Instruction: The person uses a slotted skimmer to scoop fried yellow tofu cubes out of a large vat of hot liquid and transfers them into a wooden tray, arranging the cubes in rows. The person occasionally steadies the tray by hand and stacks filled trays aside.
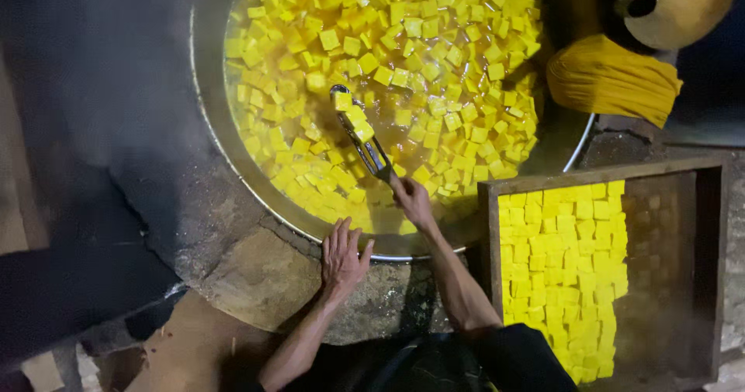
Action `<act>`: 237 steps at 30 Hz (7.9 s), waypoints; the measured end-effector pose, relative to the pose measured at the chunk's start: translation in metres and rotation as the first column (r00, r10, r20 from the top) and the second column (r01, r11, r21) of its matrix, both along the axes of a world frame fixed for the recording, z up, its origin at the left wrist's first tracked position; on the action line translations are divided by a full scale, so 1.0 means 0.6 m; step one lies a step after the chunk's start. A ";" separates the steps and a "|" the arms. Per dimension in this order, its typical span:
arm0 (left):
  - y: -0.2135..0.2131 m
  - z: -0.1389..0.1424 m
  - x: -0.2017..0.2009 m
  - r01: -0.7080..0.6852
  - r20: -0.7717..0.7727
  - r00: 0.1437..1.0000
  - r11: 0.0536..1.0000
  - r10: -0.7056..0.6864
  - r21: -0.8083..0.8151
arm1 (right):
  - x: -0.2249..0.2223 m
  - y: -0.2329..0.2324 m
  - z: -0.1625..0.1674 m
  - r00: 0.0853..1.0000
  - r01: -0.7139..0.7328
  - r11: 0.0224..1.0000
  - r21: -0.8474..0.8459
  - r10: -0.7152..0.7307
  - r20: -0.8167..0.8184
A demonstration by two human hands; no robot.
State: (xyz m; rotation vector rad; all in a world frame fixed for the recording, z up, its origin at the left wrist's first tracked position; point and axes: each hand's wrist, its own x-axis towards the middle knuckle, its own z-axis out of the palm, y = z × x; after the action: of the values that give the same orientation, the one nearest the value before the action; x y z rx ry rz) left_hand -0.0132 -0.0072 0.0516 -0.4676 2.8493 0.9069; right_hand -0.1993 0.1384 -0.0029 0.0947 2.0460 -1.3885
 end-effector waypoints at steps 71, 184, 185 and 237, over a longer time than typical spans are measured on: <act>1.038 0.187 -0.067 0.876 -0.519 0.329 0.460 -0.789 -0.145 | 0.787 1.192 0.419 0.825 0.413 0.279 0.867 0.289 -0.485; 0.875 0.136 -0.494 0.831 -0.576 0.262 0.484 -0.774 -0.273 | 0.380 0.903 0.265 0.743 0.659 0.269 0.702 -0.092 -0.663; 0.887 0.138 -0.505 0.832 -0.575 0.212 0.454 -0.790 -0.317 | 0.388 0.890 0.279 0.767 0.641 0.244 0.728 -0.157 -0.623; -0.047 0.009 -0.022 -0.022 -0.047 0.999 0.998 0.019 -0.059 | -0.168 -0.104 0.011 0.921 0.134 0.884 0.447 0.056 -0.386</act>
State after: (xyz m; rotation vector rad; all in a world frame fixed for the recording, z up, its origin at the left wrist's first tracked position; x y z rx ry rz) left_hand -0.0263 -0.0355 0.0572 -0.4898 2.9255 0.8490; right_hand -0.3001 0.0763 0.0036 0.0683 2.7018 -0.9566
